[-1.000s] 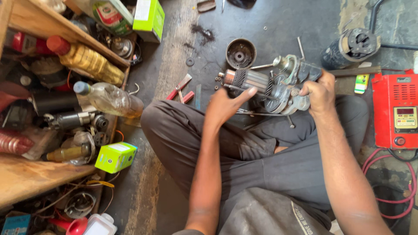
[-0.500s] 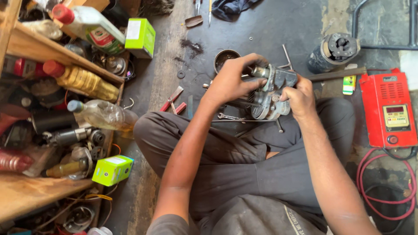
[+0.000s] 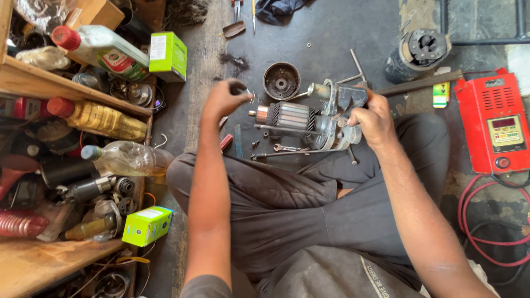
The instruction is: The person sits on the floor and disassembles a small electric motor, using a hammer and screwdriver to separate the housing and rotor. They remove the rotor, inspect the internal components, and then reassemble the motor parts.
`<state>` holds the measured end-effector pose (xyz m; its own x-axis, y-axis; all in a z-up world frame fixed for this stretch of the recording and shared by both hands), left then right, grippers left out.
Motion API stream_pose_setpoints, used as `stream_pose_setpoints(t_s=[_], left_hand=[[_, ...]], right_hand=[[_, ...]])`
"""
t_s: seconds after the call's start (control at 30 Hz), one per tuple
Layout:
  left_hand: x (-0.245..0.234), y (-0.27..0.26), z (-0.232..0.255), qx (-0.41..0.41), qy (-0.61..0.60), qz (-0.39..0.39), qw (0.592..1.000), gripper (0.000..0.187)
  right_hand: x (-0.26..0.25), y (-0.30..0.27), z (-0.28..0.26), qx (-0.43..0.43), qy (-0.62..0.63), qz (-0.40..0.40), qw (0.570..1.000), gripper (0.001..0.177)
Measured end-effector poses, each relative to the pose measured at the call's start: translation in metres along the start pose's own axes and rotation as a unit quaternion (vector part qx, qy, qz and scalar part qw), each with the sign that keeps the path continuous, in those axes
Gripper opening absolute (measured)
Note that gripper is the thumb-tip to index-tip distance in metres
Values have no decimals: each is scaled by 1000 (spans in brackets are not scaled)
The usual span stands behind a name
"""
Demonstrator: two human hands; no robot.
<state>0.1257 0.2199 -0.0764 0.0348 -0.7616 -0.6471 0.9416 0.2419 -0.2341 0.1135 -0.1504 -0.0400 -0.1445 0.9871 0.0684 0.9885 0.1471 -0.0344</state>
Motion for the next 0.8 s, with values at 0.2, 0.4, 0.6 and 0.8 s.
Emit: stream_pose_setpoints(t_s=[0.2, 0.4, 0.6, 0.8], left_hand=[[14, -30, 63, 133, -155, 62, 977, 53], [37, -72, 102, 188, -254, -150, 937, 59], [53, -80, 75, 107, -349, -154, 918, 61], [55, -81, 64, 101, -401, -147, 899, 52]], right_hand=[[-1, 1, -7, -70, -14, -28, 997, 44], [11, 9, -22, -140, -155, -4, 978, 37], [27, 26, -35, -117, -258, -52, 958, 39], [33, 24, -38, -83, -245, -89, 962, 41]])
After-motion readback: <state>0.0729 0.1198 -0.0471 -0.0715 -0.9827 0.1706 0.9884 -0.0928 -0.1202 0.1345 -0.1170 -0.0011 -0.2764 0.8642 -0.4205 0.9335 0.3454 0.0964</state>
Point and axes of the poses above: each hand's wrist, its own y-axis towards the middle knuckle, its own x-axis out of the palm, z = x × y, the point moved 5 cm from there along y, towards the middle knuckle, and after that the axes turned 8 degrees about z, right-handed, at the moved point
